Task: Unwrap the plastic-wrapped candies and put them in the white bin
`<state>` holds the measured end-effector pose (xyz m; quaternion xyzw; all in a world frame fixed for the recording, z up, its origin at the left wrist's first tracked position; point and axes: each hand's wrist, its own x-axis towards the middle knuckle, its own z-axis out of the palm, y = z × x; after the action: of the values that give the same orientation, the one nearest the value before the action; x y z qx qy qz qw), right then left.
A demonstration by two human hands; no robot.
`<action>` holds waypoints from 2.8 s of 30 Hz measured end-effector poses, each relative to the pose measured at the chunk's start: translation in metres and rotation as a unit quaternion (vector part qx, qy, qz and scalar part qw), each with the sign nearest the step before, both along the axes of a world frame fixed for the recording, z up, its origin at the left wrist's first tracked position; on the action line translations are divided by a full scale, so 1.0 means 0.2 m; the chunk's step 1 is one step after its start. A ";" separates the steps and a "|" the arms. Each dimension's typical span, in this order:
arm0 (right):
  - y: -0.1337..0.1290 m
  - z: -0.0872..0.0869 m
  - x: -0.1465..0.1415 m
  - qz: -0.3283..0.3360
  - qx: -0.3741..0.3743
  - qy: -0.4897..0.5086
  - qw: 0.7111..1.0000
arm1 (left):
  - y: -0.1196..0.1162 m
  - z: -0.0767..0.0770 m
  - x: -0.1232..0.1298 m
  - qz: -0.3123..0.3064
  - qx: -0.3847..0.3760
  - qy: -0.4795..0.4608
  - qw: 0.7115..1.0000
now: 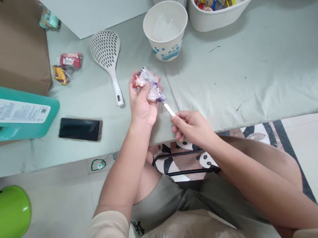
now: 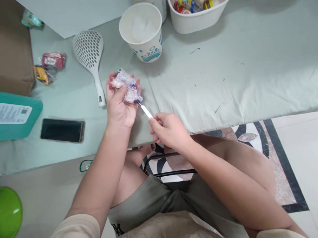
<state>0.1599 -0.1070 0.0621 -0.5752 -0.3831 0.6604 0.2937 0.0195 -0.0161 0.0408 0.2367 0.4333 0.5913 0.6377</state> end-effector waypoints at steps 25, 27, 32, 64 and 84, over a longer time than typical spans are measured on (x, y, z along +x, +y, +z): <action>0.08 -0.13 0.18 -0.006 0.453 -0.364 0.814 | -0.15 0.01 0.14 -0.203 -0.073 -0.052 0.975; 0.06 -0.15 0.15 0.004 0.451 -0.347 0.822 | -0.16 0.02 0.14 -0.204 -0.080 -0.047 0.975; 0.04 -0.16 0.12 0.021 0.486 -0.300 0.820 | -0.11 0.02 0.11 -0.162 -0.078 -0.051 0.982; 0.14 -0.15 0.32 -0.208 0.230 -0.064 0.949 | -0.13 0.06 -0.04 -0.490 -0.093 0.009 0.867; 0.08 -0.07 0.14 -0.067 0.160 0.020 0.985 | -0.18 0.04 0.14 -0.290 -0.046 0.032 0.955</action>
<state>0.1882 -0.0907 0.0477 -0.5317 -0.4384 0.5812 0.4329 0.0470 -0.0523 0.0488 0.3412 0.3930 0.3519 0.7781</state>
